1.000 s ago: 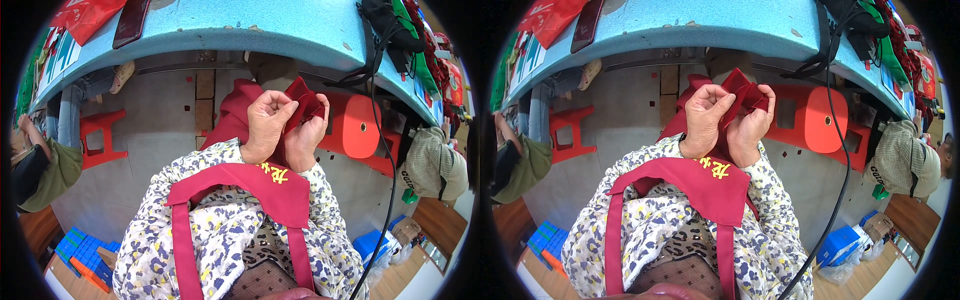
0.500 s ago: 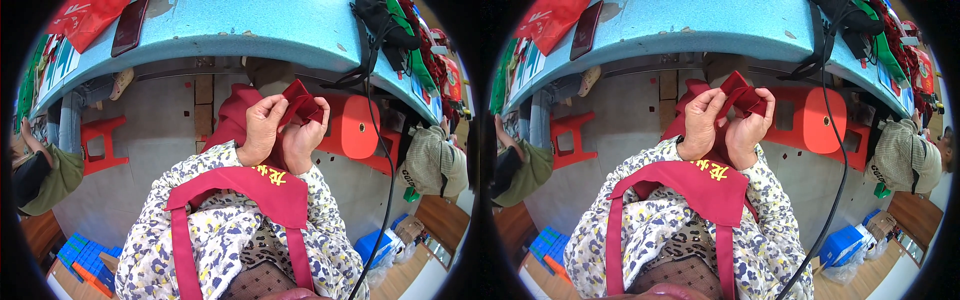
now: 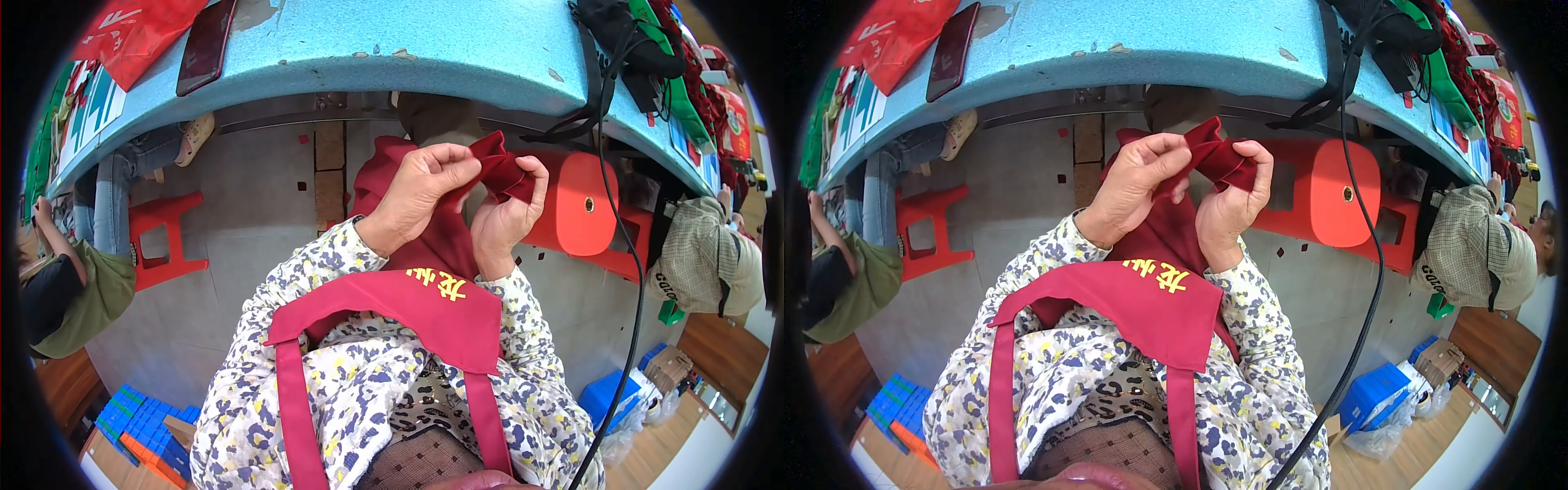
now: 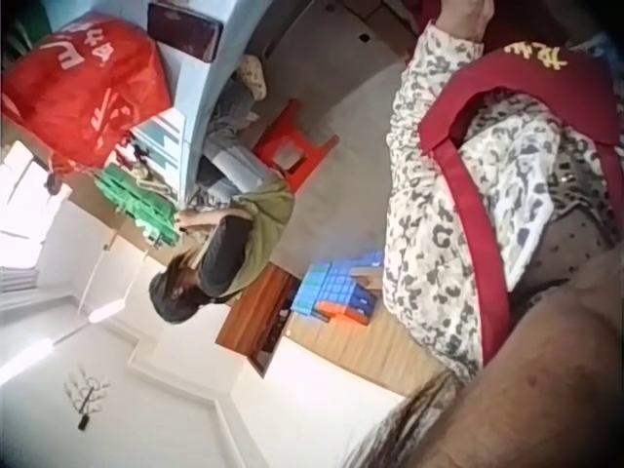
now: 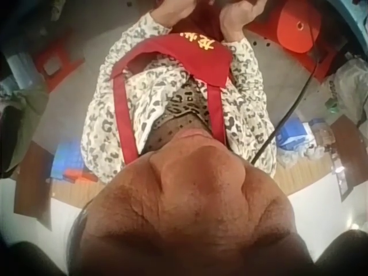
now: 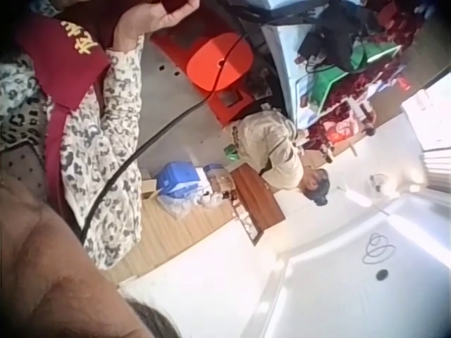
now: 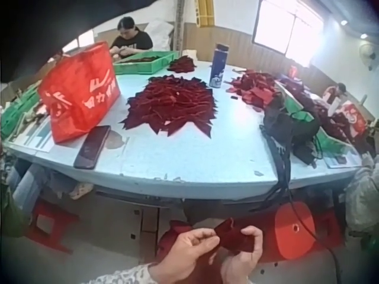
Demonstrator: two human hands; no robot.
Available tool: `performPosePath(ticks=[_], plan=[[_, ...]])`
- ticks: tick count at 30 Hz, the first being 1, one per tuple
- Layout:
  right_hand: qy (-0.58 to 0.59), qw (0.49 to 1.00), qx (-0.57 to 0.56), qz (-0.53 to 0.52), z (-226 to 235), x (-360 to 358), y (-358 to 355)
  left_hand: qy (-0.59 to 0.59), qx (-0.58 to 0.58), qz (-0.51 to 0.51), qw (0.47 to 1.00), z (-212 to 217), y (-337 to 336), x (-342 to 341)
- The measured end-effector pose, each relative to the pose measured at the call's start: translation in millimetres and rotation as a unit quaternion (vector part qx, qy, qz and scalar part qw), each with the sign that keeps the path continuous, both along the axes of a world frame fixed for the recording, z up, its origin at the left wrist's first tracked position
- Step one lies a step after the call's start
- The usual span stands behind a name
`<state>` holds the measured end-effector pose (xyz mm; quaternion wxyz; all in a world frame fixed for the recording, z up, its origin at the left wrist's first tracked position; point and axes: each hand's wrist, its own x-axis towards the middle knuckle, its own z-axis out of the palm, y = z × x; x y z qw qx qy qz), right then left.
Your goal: Folding small pieces of red fabric into decorative shapes at a factory workbench.
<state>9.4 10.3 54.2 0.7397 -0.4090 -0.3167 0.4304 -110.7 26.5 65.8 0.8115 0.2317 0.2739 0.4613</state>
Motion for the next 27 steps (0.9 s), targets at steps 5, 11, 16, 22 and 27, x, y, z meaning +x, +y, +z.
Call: performPosePath(ticks=[5, 11, 16, 22, 27], plan=[[-0.017, 1.0, 0.014, 0.023, -2, 7, 2, 0.006, -0.024, -0.035, 0.999, -1, 8, -5], [-0.014, 0.999, 0.01, 0.036, -1, 11, 4, 0.073, 0.018, 0.002, 0.997, -2, 9, 4], [0.031, 0.998, 0.007, 0.052, 4, 10, 3, 0.03, 0.028, 0.06, 0.997, 4, 2, 13], [0.027, 0.999, 0.016, 0.031, 7, 9, 5, 0.009, 0.027, 0.1, 0.995, 1, -2, 20], [-0.017, 0.999, 0.046, 0.008, 9, 12, 8, -0.011, -0.007, 0.107, 0.994, 9, 0, 27]])
